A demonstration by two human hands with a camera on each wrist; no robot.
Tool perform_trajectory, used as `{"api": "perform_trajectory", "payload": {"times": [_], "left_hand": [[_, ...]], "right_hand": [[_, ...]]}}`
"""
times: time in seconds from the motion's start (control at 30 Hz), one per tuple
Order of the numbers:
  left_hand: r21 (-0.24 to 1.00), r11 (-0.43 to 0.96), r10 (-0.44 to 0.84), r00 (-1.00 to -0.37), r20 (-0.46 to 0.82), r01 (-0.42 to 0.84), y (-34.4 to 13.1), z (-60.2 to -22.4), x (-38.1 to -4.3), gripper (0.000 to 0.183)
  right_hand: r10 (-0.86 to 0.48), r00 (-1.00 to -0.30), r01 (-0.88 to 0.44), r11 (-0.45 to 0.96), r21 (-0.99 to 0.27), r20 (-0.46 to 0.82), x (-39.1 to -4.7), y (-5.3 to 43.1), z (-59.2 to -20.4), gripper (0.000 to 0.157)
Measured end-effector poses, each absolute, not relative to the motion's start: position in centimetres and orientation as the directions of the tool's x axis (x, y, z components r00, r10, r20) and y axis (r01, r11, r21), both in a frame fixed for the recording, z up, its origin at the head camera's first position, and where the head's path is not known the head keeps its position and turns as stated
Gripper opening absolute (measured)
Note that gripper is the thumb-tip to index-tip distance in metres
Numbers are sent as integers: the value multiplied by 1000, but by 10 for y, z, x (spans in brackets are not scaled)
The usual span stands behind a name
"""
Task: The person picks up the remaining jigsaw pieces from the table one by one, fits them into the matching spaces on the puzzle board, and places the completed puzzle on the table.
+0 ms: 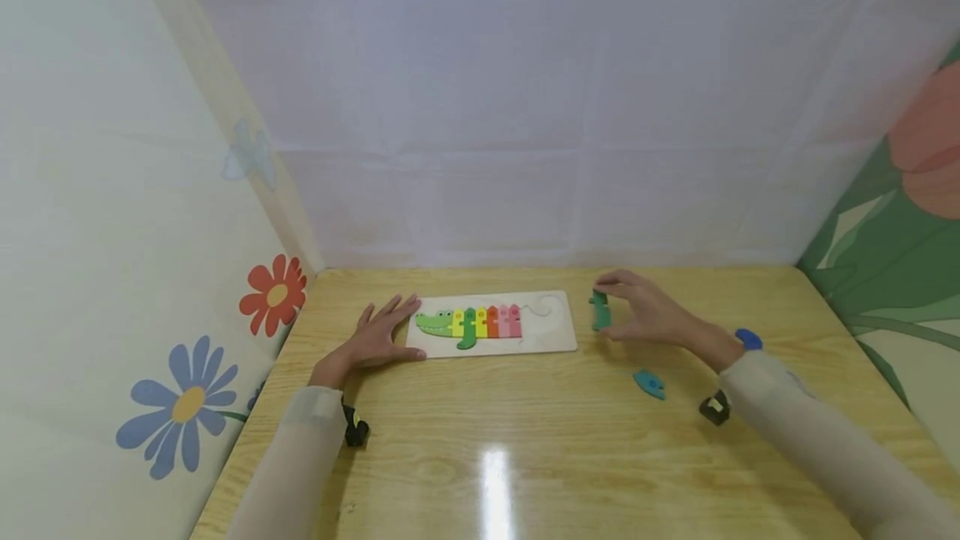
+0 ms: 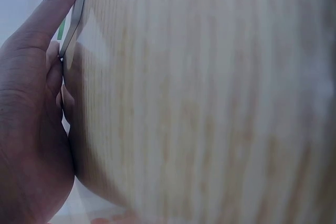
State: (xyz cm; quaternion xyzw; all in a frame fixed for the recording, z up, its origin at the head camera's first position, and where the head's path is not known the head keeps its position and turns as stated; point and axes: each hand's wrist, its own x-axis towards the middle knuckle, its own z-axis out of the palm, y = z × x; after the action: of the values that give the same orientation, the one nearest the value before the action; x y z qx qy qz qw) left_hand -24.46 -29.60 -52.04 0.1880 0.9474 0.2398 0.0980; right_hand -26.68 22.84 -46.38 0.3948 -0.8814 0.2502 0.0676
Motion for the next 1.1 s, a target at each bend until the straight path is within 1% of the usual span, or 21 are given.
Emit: {"api": "perform_trajectory", "payload": {"times": [0.4, 0.93, 1.1], "left_hand": [[492, 815, 399, -912, -97, 305, -295, -522, -244, 108], [491, 811, 409, -909, -86, 318, -297, -523, -245, 108], [489, 811, 411, -908, -83, 322, -297, -522, -245, 108]], "right_hand": [[-664, -694, -706, 550, -445, 279, -265, 204, -461, 73], [-690, -684, -703, 539, -463, 237, -269, 179, -463, 75], [-701, -670, -713, 519, -471, 242, -271, 173, -465, 75]]}}
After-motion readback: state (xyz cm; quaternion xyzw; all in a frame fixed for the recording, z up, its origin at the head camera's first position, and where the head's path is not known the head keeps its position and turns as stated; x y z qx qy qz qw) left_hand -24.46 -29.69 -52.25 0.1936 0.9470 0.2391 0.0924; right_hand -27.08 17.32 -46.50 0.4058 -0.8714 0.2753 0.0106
